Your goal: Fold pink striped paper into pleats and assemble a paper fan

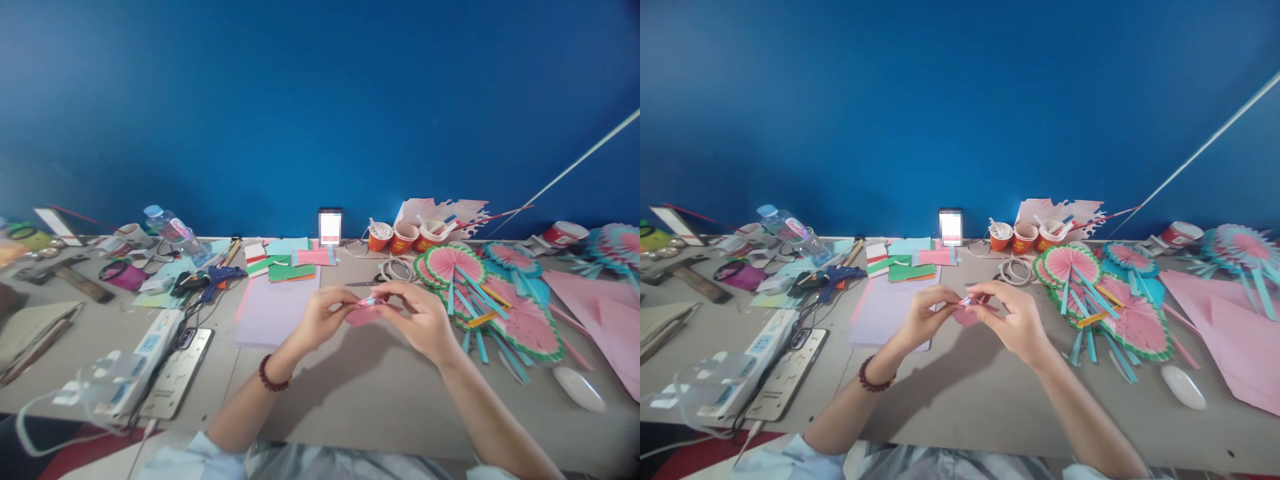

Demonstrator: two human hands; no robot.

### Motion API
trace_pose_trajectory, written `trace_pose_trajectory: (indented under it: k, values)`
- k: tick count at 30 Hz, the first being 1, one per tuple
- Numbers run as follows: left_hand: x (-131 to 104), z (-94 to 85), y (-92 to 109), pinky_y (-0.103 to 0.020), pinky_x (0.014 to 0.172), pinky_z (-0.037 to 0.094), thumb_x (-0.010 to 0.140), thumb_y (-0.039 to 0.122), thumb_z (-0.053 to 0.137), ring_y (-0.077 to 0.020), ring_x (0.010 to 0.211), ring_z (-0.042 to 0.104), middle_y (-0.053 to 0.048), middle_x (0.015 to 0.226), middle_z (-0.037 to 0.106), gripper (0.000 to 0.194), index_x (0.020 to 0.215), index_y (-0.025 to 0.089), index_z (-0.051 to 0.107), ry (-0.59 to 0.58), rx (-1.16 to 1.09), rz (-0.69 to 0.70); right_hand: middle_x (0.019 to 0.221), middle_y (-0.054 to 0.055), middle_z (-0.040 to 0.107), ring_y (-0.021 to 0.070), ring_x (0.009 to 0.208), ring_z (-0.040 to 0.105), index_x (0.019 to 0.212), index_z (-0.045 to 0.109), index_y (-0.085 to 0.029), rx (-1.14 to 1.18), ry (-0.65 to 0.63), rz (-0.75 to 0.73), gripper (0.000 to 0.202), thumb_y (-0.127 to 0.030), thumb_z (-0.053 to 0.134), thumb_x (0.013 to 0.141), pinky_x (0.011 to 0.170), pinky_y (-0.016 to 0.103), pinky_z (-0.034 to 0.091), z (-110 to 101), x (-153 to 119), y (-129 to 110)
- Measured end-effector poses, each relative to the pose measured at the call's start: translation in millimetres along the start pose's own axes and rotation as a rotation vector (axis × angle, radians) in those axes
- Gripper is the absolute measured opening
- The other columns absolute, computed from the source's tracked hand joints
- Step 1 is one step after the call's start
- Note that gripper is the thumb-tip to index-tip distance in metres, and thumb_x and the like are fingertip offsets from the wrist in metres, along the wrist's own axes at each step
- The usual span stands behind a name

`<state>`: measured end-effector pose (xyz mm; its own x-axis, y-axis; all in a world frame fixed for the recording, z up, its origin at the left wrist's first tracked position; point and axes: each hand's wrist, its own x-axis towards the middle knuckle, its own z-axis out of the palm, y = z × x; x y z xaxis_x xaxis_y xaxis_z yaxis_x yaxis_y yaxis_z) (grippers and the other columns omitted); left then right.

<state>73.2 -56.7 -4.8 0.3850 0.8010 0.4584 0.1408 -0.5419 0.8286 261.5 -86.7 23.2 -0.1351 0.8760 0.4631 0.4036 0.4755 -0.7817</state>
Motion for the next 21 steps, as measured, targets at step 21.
trace_pose_trajectory:
  k: [21]
  values:
    - [35,-17.3,16,-0.027,0.07,0.051,0.08,0.023,0.064,-0.0162,0.076,0.064,-0.008,0.081,0.07,0.008,0.08,0.016,0.069,0.018,-0.048,0.174,0.077,0.003,0.07,0.0178,0.076,0.064,0.087,0.072,-0.024,0.023,0.054,-0.251,0.016,-0.013,0.066,0.077,0.07,0.032,0.052,-4,33,-22]
